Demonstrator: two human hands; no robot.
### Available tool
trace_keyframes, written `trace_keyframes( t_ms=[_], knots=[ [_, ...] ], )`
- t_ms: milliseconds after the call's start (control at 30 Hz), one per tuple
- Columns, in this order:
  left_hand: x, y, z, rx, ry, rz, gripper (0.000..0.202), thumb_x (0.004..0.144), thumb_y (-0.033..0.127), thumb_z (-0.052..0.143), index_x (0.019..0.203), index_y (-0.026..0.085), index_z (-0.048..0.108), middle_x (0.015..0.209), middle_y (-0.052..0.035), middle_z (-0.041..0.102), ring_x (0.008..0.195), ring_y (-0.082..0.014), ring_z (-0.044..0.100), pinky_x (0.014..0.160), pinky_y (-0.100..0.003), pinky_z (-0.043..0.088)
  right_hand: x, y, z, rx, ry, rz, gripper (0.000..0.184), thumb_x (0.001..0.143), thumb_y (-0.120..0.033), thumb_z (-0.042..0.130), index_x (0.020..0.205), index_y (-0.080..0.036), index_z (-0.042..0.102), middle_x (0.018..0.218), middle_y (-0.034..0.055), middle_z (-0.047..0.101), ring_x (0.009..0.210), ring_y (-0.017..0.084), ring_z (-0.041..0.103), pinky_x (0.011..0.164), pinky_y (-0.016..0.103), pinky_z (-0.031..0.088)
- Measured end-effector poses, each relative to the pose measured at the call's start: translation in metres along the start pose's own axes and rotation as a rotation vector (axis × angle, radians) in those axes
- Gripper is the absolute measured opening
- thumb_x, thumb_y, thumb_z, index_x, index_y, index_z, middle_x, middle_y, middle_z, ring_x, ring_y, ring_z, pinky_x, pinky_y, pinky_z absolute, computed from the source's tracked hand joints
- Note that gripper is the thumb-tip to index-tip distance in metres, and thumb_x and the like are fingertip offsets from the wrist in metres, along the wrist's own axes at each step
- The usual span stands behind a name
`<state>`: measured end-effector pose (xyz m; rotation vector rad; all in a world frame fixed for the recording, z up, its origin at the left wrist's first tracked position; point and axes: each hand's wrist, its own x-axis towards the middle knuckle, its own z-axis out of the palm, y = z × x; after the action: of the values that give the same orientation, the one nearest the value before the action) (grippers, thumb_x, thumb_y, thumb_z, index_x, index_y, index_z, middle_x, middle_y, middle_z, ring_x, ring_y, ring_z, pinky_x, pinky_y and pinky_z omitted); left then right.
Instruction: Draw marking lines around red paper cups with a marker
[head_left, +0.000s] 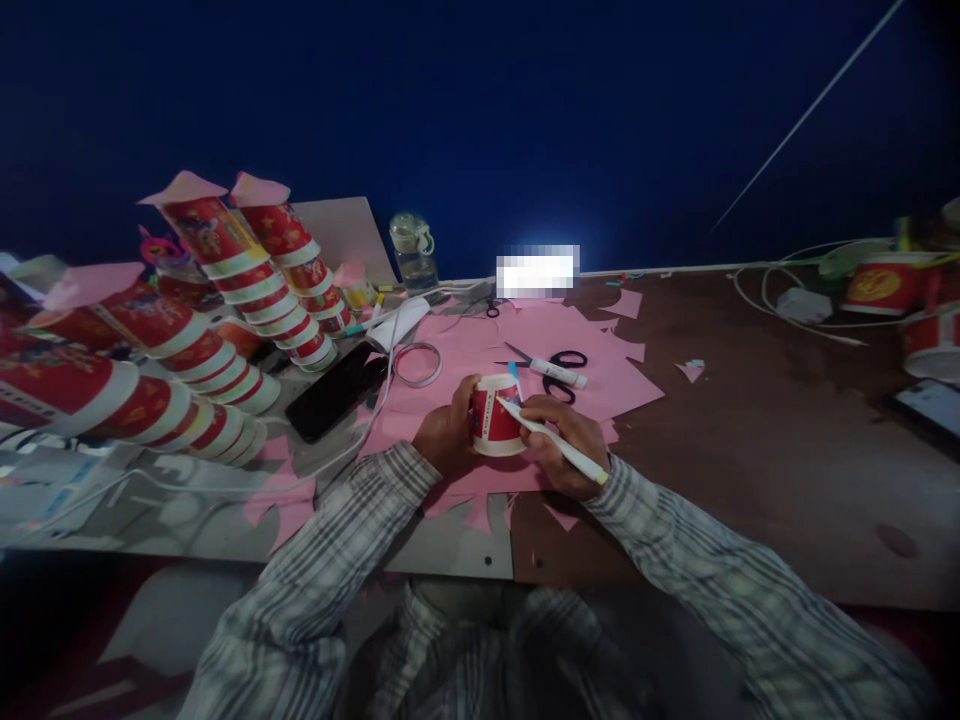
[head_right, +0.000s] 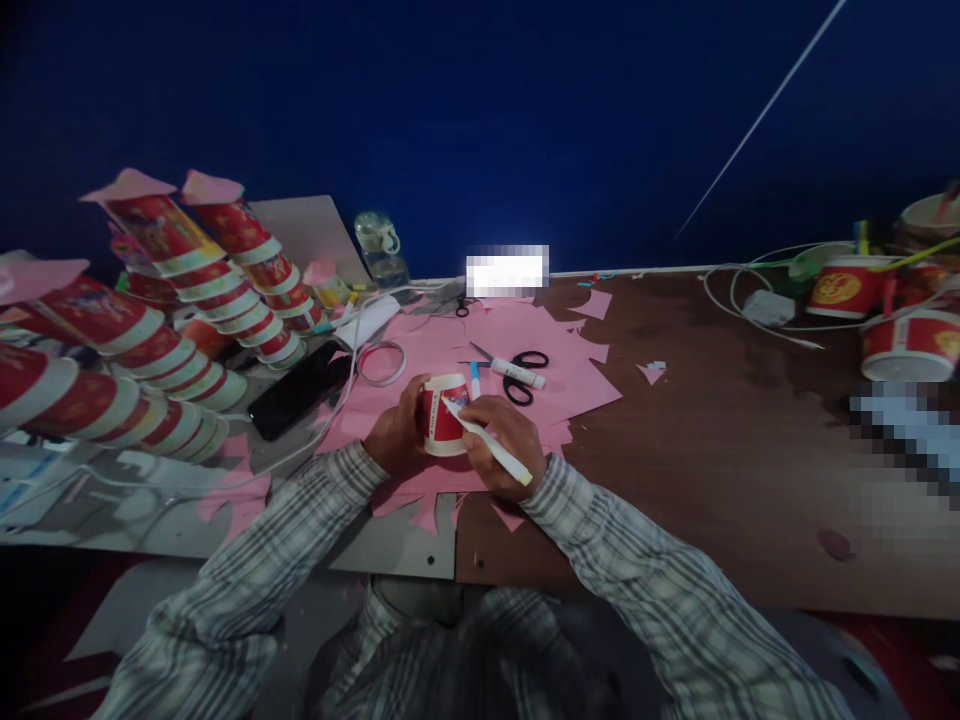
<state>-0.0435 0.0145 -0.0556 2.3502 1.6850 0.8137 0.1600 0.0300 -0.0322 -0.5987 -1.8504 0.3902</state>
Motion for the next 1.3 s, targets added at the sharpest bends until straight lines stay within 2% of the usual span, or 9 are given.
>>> trace_keyframes(
  t_ms=[167,300,500,633,800,1067,1300],
  knots=[
    [0.002,0.000,-0.001,-0.010,-0.010,0.007,0.091,0.080,0.066,0.065,0.142,0.012,0.024,0.110,-0.0201,0.070,0.071,-0.0265,0.075,0.059,-0.034,0.056,-0.003,0.000,-0.001,0.048,0.010,0.013,0.021,0.096,-0.031,0.051,0.108,-0.019,0.064,0.089,0.0107,0.073,0.088,0.025,0.074,0.076,0.040,0.063],
    [0.002,-0.001,0.000,-0.047,-0.009,0.010,0.095,0.078,0.064,0.068,0.142,0.012,0.023,0.102,-0.0171,0.073,0.072,-0.0273,0.076,0.059,-0.033,0.056,-0.002,-0.001,0.000,0.093,0.037,0.062,0.024,0.097,-0.033,0.052,0.113,-0.019,0.062,0.085,0.0087,0.073,0.079,0.022,0.074,0.070,0.035,0.062],
    [0.000,-0.002,0.001,-0.005,0.026,0.021,0.098,0.076,0.065,0.071,0.144,0.011,0.023,0.095,-0.0147,0.074,0.068,-0.0278,0.075,0.057,-0.034,0.055,0.003,-0.004,-0.002,0.021,0.013,0.074,0.023,0.098,-0.035,0.051,0.112,-0.021,0.062,0.084,0.0072,0.073,0.076,0.020,0.073,0.072,0.035,0.063],
    [-0.001,-0.003,0.003,0.009,0.042,0.022,0.103,0.072,0.064,0.076,0.144,0.011,0.025,0.098,-0.0157,0.074,0.071,-0.0279,0.076,0.059,-0.033,0.056,0.002,-0.003,-0.002,-0.027,-0.003,0.113,0.024,0.098,-0.036,0.049,0.111,-0.021,0.062,0.085,0.0078,0.074,0.073,0.020,0.073,0.069,0.033,0.063],
    [-0.002,-0.005,0.004,-0.013,0.078,0.061,0.111,0.069,0.065,0.079,0.146,0.009,0.023,0.111,-0.0223,0.072,0.072,-0.0292,0.076,0.059,-0.035,0.057,-0.005,0.005,0.001,-0.014,0.039,0.193,0.026,0.097,-0.040,0.052,0.110,-0.020,0.063,0.086,0.0082,0.074,0.073,0.021,0.072,0.065,0.034,0.062],
    [-0.002,-0.005,0.003,-0.042,0.030,0.033,0.107,0.072,0.059,0.079,0.147,0.013,0.019,0.112,-0.0194,0.072,0.078,-0.0280,0.077,0.062,-0.033,0.058,-0.002,0.003,-0.001,0.024,0.053,0.262,0.025,0.097,-0.038,0.053,0.108,-0.018,0.063,0.082,0.0066,0.072,0.069,0.018,0.070,0.061,0.032,0.060],
    [-0.002,-0.005,0.005,-0.026,0.070,0.027,0.104,0.072,0.059,0.079,0.146,0.014,0.022,0.121,-0.0221,0.068,0.078,-0.0279,0.077,0.061,-0.033,0.058,-0.005,0.008,0.001,0.077,0.062,0.320,0.024,0.097,-0.036,0.053,0.109,-0.018,0.063,0.085,0.0066,0.072,0.068,0.016,0.069,0.060,0.030,0.059]
  ],
)
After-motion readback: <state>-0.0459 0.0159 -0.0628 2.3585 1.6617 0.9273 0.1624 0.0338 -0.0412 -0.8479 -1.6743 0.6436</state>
